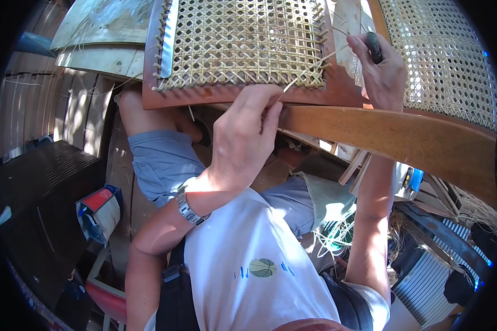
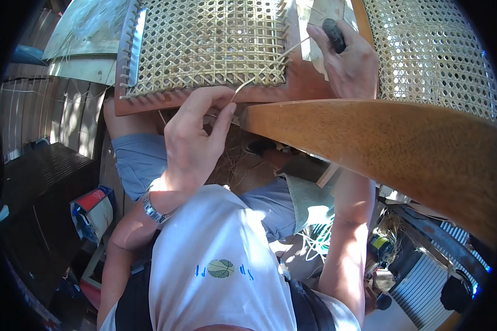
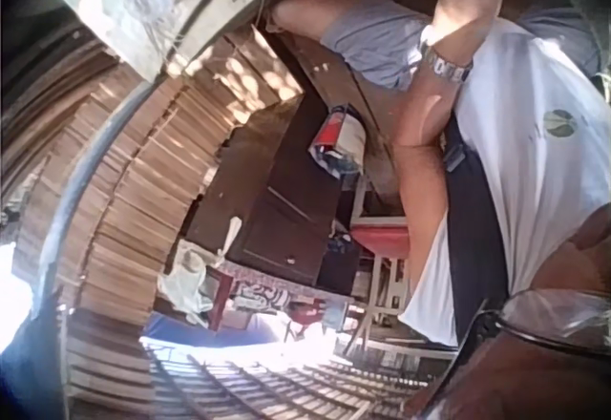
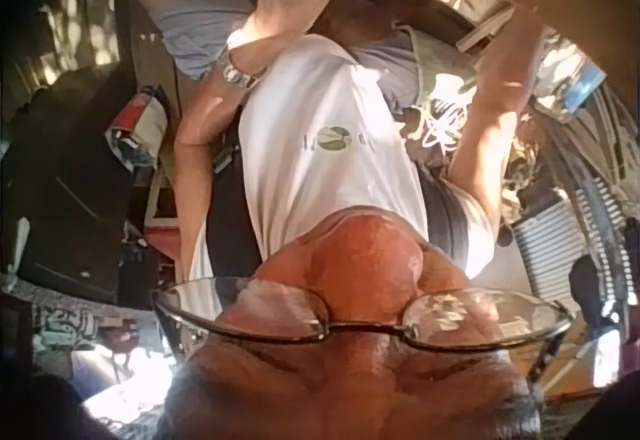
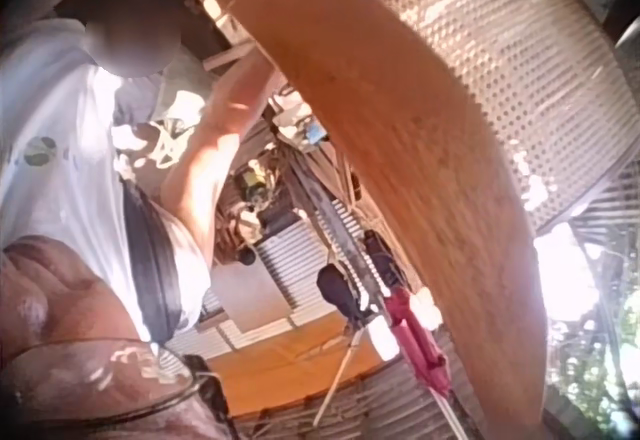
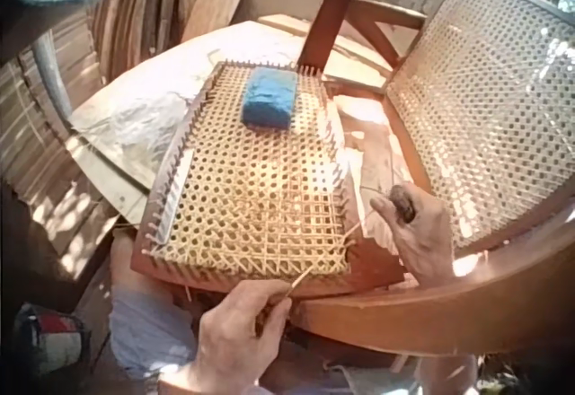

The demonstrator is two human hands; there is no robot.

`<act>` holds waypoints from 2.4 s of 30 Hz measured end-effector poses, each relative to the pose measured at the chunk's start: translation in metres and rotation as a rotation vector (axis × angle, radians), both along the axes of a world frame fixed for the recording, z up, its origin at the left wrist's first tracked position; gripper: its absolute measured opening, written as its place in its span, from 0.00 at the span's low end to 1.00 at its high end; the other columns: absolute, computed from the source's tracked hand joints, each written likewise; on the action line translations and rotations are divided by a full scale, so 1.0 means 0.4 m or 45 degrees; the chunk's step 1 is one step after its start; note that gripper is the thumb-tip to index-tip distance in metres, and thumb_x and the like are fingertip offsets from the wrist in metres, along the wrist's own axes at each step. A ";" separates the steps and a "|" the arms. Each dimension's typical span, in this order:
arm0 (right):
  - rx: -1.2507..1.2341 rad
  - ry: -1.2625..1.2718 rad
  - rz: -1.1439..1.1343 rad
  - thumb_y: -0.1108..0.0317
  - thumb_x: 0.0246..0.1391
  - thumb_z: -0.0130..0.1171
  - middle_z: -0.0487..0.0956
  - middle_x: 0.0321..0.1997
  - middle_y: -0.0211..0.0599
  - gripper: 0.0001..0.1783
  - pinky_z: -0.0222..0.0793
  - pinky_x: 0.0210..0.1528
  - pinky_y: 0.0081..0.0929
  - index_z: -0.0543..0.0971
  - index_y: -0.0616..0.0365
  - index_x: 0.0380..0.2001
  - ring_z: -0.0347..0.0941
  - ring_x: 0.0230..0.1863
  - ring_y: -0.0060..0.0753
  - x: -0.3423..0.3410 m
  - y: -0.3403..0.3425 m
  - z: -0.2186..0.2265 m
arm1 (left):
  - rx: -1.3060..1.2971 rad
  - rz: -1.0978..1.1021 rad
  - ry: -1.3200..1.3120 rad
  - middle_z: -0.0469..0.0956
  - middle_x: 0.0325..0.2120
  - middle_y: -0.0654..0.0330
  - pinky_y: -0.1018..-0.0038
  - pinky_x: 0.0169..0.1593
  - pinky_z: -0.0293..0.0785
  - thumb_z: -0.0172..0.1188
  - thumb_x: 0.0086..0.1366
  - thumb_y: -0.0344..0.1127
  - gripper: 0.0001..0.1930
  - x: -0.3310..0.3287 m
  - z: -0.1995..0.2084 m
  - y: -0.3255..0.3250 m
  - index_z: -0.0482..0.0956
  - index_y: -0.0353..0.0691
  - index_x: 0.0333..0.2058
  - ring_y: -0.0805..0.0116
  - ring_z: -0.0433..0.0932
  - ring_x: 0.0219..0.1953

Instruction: Weaving cane strips into a chair frame using an awl and hammer.

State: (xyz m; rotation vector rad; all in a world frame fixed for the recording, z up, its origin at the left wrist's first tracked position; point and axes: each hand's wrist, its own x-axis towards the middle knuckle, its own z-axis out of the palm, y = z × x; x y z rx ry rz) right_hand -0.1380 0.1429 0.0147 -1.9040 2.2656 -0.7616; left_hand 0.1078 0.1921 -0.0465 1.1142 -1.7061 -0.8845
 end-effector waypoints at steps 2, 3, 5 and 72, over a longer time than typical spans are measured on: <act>0.032 -0.039 0.032 0.59 0.64 0.63 0.83 0.32 0.30 0.13 0.69 0.37 0.21 0.84 0.58 0.39 0.74 0.34 0.17 0.007 0.008 0.024 | 0.179 -0.016 0.117 0.82 0.34 0.60 0.78 0.38 0.79 0.63 0.64 0.22 0.11 0.005 0.020 0.001 0.79 0.35 0.45 0.74 0.82 0.33; -0.010 -0.285 0.185 0.64 0.63 0.63 0.83 0.35 0.32 0.09 0.70 0.41 0.21 0.85 0.58 0.40 0.75 0.37 0.19 0.004 0.014 0.035 | 0.354 -0.035 0.233 0.83 0.34 0.62 0.79 0.39 0.79 0.63 0.64 0.22 0.10 0.008 0.027 0.000 0.80 0.34 0.44 0.77 0.82 0.35; -0.052 -0.532 0.339 0.68 0.62 0.64 0.84 0.37 0.34 0.07 0.71 0.44 0.21 0.85 0.57 0.41 0.77 0.40 0.20 0.006 0.009 0.062 | 0.315 -0.030 0.313 0.83 0.34 0.59 0.78 0.38 0.79 0.63 0.64 0.22 0.10 -0.002 0.028 -0.001 0.79 0.35 0.44 0.74 0.83 0.34; 0.722 -0.083 1.104 0.74 0.41 0.69 0.77 0.29 0.45 0.13 0.70 0.37 0.37 0.79 0.66 0.32 0.76 0.33 0.46 0.155 -0.101 0.067 | 0.015 0.084 -0.004 0.77 0.43 0.50 0.63 0.42 0.78 0.65 0.58 0.24 0.28 -0.015 -0.005 -0.034 0.68 0.36 0.57 0.51 0.80 0.42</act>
